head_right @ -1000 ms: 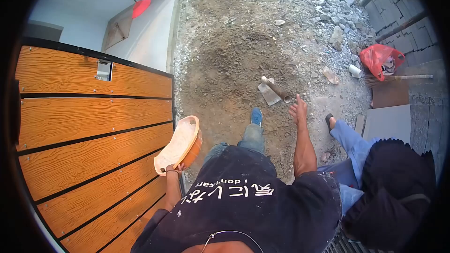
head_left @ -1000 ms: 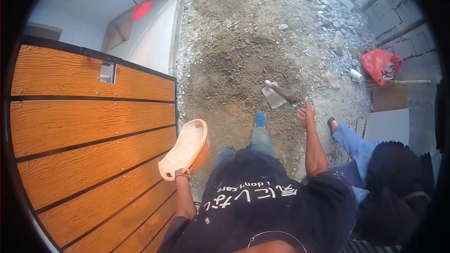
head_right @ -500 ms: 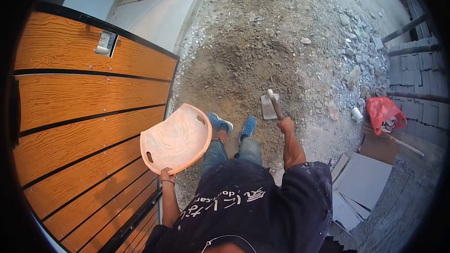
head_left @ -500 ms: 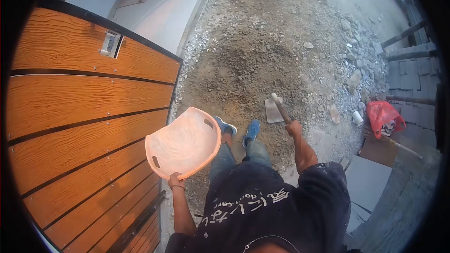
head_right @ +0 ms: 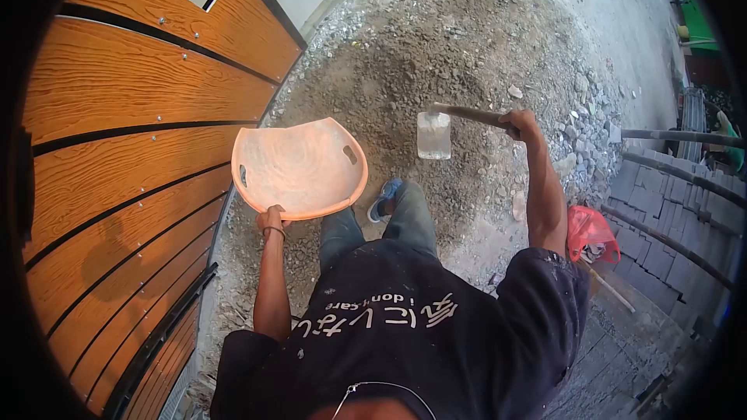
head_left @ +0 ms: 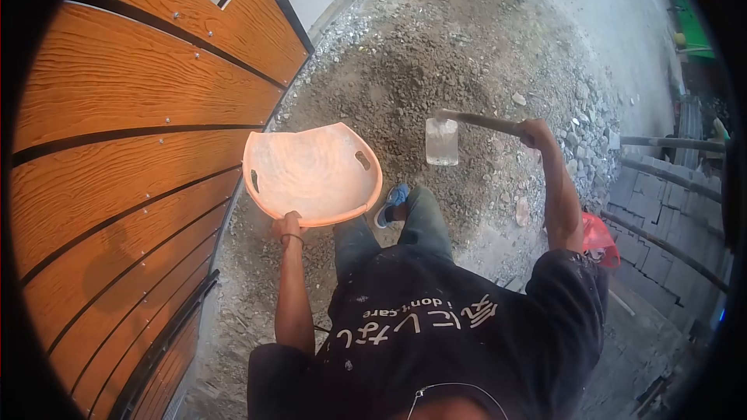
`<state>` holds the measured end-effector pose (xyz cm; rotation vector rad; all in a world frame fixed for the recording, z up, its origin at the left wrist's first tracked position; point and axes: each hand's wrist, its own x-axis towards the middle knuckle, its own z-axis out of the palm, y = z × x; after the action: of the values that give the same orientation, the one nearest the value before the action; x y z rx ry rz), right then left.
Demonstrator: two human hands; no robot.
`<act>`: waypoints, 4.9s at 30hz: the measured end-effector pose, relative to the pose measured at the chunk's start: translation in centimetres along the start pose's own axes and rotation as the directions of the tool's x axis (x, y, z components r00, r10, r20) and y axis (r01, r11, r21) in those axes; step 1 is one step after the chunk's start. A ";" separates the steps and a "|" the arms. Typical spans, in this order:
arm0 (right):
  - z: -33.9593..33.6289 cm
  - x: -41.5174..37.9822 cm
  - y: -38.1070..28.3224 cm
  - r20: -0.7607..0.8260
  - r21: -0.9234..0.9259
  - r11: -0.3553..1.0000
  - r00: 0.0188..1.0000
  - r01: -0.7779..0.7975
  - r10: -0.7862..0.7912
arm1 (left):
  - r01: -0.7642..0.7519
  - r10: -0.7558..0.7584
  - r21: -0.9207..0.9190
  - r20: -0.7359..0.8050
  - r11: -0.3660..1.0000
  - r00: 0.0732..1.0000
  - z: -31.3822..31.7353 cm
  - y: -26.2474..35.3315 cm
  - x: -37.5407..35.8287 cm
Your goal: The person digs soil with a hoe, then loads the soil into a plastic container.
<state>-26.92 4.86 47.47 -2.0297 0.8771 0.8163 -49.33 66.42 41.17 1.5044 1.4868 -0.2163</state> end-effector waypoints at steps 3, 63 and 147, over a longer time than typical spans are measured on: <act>-0.3 0.8 -1.2 -0.103 0.217 0.974 0.994 0.068 -0.046 | -0.043 0.035 0.078 0.098 0.996 0.995 3.7 2.9 1.2; 14.4 30.1 4.8 0.126 0.504 0.810 0.954 -0.299 0.273 | -0.287 -0.623 0.614 0.779 0.736 0.071 54.3 7.0 -10.3; 45.0 52.2 -11.3 0.101 0.425 0.900 0.993 -0.096 0.059 | -0.548 0.195 0.602 0.551 0.581 0.811 50.6 -2.4 18.4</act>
<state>0.13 31.64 -11.07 -1.5710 0.9956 0.6754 -22.44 42.26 1.14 2.2094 0.6587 -0.9292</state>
